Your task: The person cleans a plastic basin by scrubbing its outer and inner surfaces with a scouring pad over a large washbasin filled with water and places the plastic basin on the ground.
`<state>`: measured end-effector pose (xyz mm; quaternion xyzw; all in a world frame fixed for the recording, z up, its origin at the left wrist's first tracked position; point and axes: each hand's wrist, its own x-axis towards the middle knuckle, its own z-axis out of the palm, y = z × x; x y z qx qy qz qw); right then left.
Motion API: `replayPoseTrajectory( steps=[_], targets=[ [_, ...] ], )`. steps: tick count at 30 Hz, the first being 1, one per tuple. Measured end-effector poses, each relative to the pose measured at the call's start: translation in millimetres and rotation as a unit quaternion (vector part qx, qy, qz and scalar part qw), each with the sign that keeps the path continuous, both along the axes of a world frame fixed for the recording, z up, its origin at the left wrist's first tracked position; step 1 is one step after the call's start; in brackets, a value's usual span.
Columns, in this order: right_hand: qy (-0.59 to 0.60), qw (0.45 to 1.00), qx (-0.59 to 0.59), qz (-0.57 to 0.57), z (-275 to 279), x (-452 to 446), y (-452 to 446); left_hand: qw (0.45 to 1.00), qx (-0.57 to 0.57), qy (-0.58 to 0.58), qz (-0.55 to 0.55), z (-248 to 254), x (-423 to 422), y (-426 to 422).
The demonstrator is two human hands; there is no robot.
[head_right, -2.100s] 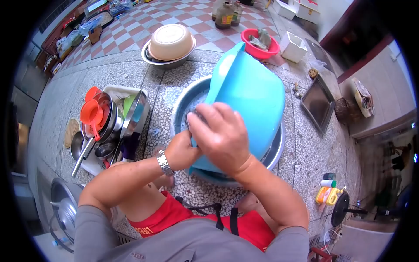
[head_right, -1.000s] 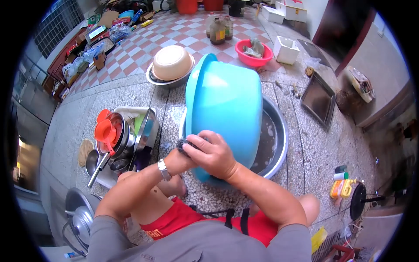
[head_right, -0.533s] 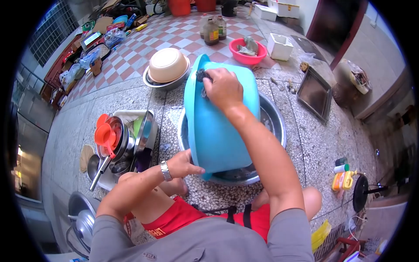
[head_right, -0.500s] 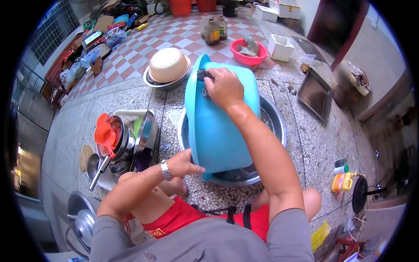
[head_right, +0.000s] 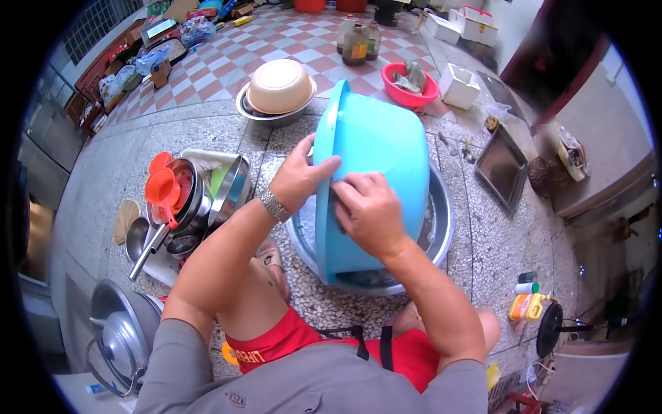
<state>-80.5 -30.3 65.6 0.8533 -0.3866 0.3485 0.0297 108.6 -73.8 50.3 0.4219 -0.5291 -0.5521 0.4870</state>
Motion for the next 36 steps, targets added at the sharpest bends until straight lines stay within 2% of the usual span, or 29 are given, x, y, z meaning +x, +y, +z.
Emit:
replayPoseTrajectory(
  steps=[2,3,4,6,8,9,12,14,17,20,23,25,26,27,29,30,32,36],
  targets=[
    [0.020,0.998,0.003,-0.058,12.2,-16.0,-2.5,1.000,-0.005,-0.003,-0.018,1.7,-1.1,3.6],
    [0.004,0.991,-0.041,-0.125,33.8,-32.6,-22.6,0.998,0.035,0.042,-0.038,10.2,-2.7,12.9],
    [-0.022,0.990,-0.071,-0.117,44.9,-33.8,-25.5,0.998,0.019,0.042,-0.050,6.5,-4.8,16.3],
    [-0.010,0.995,-0.095,-0.018,61.2,-22.0,-21.6,0.996,-0.011,0.040,-0.075,-8.6,-9.1,22.9],
    [0.117,0.987,-0.066,0.084,58.2,-10.9,-14.5,0.996,-0.030,-0.042,-0.074,-14.9,-11.9,29.6],
    [0.124,0.986,-0.072,0.083,51.7,-8.7,-14.8,0.993,-0.042,-0.078,-0.073,-16.4,-12.0,33.7],
    [0.078,0.990,-0.101,-0.060,38.5,-39.1,-76.6,0.987,-0.019,-0.143,-0.064,-4.7,-10.3,54.4],
    [0.030,0.989,-0.026,-0.139,31.2,-56.5,-109.2,0.982,-0.012,-0.173,-0.071,0.6,-10.7,58.8],
    [-0.009,0.992,-0.024,-0.120,22.8,-54.6,-125.1,0.977,-0.009,-0.198,-0.077,-9.6,-6.0,65.2],
    [-0.004,0.979,0.027,-0.200,16.3,-39.3,-144.6,0.972,0.007,-0.216,-0.089,-12.8,-6.6,68.6],
    [0.022,0.993,0.045,-0.103,22.1,-20.2,-141.9,0.969,0.011,-0.229,-0.087,-10.6,-11.0,67.6],
    [0.029,0.999,-0.023,-0.031,15.3,-10.2,-113.7,0.973,0.016,-0.221,-0.064,-10.8,-8.3,66.3],
    [0.041,0.999,-0.008,-0.005,14.8,-7.5,-86.8,0.977,0.012,-0.211,-0.040,-9.7,-4.7,60.7],
    [0.053,0.998,-0.012,0.015,17.0,-4.8,-51.0,0.980,0.012,-0.198,-0.014,-10.6,-1.4,56.5],
    [0.097,0.993,-0.031,0.060,-9.8,-5.8,-3.9,0.994,0.009,-0.106,-0.036,-29.0,8.8,44.4],
    [0.091,0.994,-0.048,0.044,-21.4,-3.4,12.3,0.997,0.006,-0.061,-0.053,-35.6,10.7,38.6],
    [0.071,0.996,-0.049,0.039,-14.9,-10.4,10.3,0.994,0.023,-0.092,-0.054,-28.4,8.4,44.3],
    [-0.002,0.995,-0.085,-0.053,6.5,-31.2,-83.3,0.984,0.057,-0.159,-0.056,-18.4,4.3,48.6]
  ],
)
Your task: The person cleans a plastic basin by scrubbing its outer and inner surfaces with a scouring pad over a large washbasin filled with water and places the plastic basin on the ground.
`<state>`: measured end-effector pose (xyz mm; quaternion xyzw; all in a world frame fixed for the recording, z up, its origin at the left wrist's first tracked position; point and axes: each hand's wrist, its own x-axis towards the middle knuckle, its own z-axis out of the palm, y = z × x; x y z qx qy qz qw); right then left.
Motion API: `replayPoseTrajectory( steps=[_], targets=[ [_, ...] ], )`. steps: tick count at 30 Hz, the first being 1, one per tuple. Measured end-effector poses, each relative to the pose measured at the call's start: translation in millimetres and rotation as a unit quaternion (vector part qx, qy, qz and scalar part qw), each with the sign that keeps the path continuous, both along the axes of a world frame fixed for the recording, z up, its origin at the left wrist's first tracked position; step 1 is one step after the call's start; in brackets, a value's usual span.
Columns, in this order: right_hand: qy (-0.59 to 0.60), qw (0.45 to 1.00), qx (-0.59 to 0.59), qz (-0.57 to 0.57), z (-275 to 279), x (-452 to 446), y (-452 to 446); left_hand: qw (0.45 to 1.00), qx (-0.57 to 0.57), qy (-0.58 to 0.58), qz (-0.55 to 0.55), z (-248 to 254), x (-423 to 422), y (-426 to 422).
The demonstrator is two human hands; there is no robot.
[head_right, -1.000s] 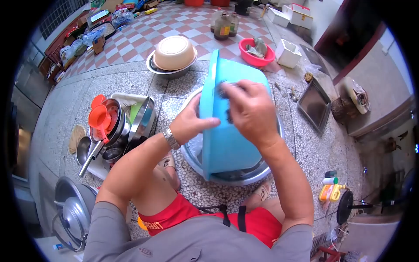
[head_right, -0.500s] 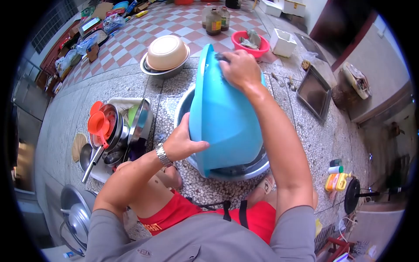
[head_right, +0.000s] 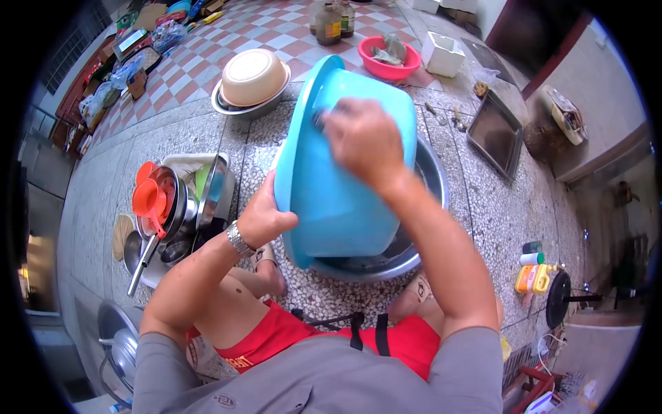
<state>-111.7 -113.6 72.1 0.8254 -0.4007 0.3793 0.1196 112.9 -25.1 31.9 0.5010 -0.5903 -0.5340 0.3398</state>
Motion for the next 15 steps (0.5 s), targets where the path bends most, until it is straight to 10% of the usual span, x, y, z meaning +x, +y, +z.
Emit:
replayPoseTrajectory(
  steps=[6,9,15],
  targets=[
    [-0.028,0.941,0.272,-0.199,20.3,-40.7,-90.0,0.996,-0.035,-0.066,0.049,-0.7,-15.2,7.7],
    [0.005,1.000,0.011,-0.006,0.4,-18.9,-42.5,0.994,-0.040,-0.068,0.071,-0.2,-20.0,6.7],
    [-0.026,0.998,0.029,-0.055,-9.5,-8.4,26.3,0.995,-0.039,-0.079,0.040,1.3,-24.6,5.1]
  ],
)
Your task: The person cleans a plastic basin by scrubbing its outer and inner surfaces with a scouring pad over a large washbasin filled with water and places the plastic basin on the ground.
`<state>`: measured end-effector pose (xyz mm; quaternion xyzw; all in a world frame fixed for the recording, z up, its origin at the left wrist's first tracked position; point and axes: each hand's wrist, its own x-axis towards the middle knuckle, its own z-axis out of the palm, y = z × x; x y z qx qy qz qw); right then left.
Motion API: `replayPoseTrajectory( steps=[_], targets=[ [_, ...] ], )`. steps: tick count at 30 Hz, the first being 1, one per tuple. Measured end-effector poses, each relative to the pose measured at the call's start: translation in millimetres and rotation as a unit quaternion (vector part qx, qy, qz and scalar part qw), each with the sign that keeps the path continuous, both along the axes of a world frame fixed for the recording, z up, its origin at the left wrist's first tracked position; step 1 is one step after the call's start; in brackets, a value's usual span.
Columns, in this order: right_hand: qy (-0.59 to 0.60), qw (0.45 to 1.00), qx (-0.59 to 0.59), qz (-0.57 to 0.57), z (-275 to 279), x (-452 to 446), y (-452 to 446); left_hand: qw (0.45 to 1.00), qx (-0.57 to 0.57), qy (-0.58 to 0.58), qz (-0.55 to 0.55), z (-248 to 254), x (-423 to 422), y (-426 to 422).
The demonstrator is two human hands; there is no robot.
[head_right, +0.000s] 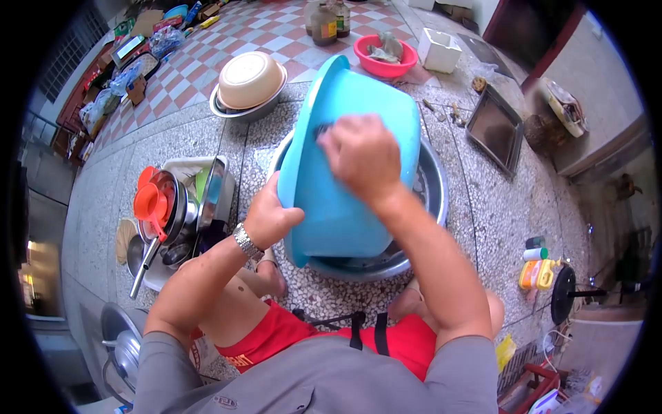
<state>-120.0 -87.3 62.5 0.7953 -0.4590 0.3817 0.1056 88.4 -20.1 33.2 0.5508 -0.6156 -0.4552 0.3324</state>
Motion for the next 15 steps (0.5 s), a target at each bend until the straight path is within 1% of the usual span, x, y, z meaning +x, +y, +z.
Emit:
replayPoseTrajectory(
  steps=[1,3,5,6,8,10,11,12,13,14,15],
  targets=[
    [0.010,0.998,0.036,-0.051,8.7,-6.6,-19.5,1.000,0.009,-0.004,0.001,-0.2,-2.2,4.7],
    [-0.044,0.992,0.078,-0.087,21.9,-15.9,-45.0,1.000,0.012,-0.008,0.002,4.5,-7.5,4.9],
    [0.047,0.997,0.044,-0.038,18.7,-19.8,-38.9,1.000,-0.019,0.015,0.001,-6.4,-6.4,5.9],
    [0.043,0.998,0.042,0.006,16.8,-20.0,-24.4,0.999,-0.035,0.029,0.007,-11.7,-4.2,3.0],
    [0.046,0.996,0.036,0.074,12.3,-17.2,10.0,1.000,-0.018,0.016,0.010,-4.2,-4.1,2.7],
    [0.047,0.996,0.047,0.064,12.4,-23.5,1.2,1.000,0.027,-0.002,0.008,-5.6,-7.8,3.5],
    [0.046,0.996,0.046,0.054,15.1,-29.5,-11.4,0.999,0.032,0.013,0.000,-7.0,-9.6,3.9],
    [0.060,0.997,0.045,0.014,18.0,-35.4,-28.7,0.999,0.036,0.028,-0.008,-6.9,-9.8,4.1],
    [0.057,0.997,0.041,0.014,16.9,-38.6,-27.7,0.998,0.035,0.045,-0.011,-3.8,-9.9,1.7],
    [0.057,0.998,0.034,0.020,15.2,-37.8,-27.0,0.999,0.026,0.033,-0.004,6.8,-10.1,4.8],
    [0.059,0.997,0.027,0.031,14.0,-33.8,-24.8,1.000,0.008,0.024,-0.008,5.8,-7.7,4.4]
  ],
)
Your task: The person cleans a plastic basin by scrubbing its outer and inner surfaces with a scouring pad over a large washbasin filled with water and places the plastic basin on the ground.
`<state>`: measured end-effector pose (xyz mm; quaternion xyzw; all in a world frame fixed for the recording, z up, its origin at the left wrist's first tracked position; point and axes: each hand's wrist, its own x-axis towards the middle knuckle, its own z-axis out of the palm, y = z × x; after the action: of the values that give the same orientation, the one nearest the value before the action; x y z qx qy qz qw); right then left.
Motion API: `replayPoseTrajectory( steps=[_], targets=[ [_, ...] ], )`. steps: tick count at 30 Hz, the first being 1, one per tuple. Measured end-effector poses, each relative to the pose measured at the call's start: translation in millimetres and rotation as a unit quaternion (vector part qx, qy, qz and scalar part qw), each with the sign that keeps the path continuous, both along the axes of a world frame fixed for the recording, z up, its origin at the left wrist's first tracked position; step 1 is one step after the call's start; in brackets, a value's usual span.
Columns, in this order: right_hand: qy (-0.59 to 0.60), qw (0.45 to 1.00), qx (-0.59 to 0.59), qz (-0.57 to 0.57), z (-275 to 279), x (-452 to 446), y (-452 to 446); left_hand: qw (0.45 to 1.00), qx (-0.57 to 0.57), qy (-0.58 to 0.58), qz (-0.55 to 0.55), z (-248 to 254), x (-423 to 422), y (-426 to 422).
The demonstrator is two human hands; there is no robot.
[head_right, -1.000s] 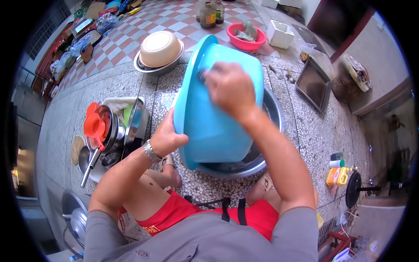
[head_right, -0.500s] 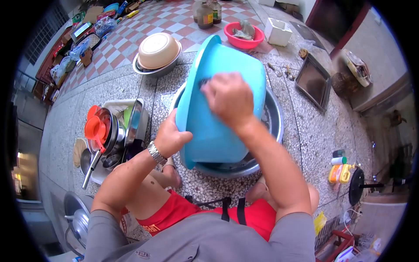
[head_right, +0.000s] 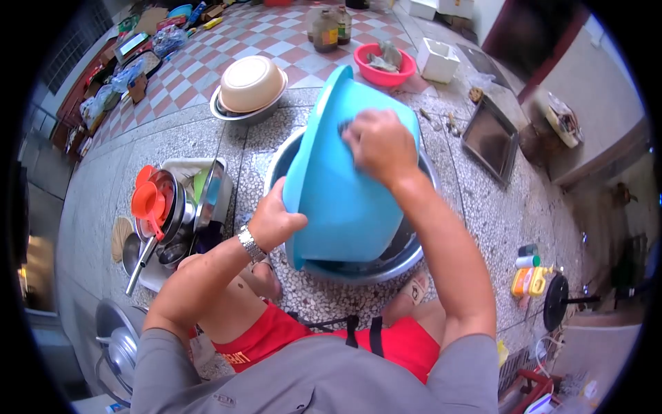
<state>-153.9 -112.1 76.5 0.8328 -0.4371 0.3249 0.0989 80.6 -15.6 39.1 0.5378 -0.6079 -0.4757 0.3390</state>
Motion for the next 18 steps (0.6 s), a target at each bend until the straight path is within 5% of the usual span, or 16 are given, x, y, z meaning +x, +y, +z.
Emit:
replayPoseTrajectory(
  steps=[3,6,10,16,18],
  targets=[
    [-0.011,0.997,0.016,0.068,-5.9,16.3,33.2,0.999,-0.017,-0.036,0.001,-13.2,6.0,-3.9],
    [-0.022,0.997,0.059,-0.034,5.2,6.2,-1.9,0.999,0.038,0.022,-0.001,-2.1,0.0,-1.3],
    [-0.036,0.998,-0.031,-0.033,-5.6,18.1,1.3,0.999,-0.036,-0.005,0.020,-12.3,4.5,0.5],
    [-0.003,0.993,-0.086,0.083,-58.2,27.9,107.4,0.995,0.005,0.089,0.036,-30.5,21.1,-9.6],
    [-0.064,0.994,-0.085,0.015,-52.9,8.8,71.4,0.996,0.026,0.083,0.024,-22.4,23.2,-9.4]
  ],
)
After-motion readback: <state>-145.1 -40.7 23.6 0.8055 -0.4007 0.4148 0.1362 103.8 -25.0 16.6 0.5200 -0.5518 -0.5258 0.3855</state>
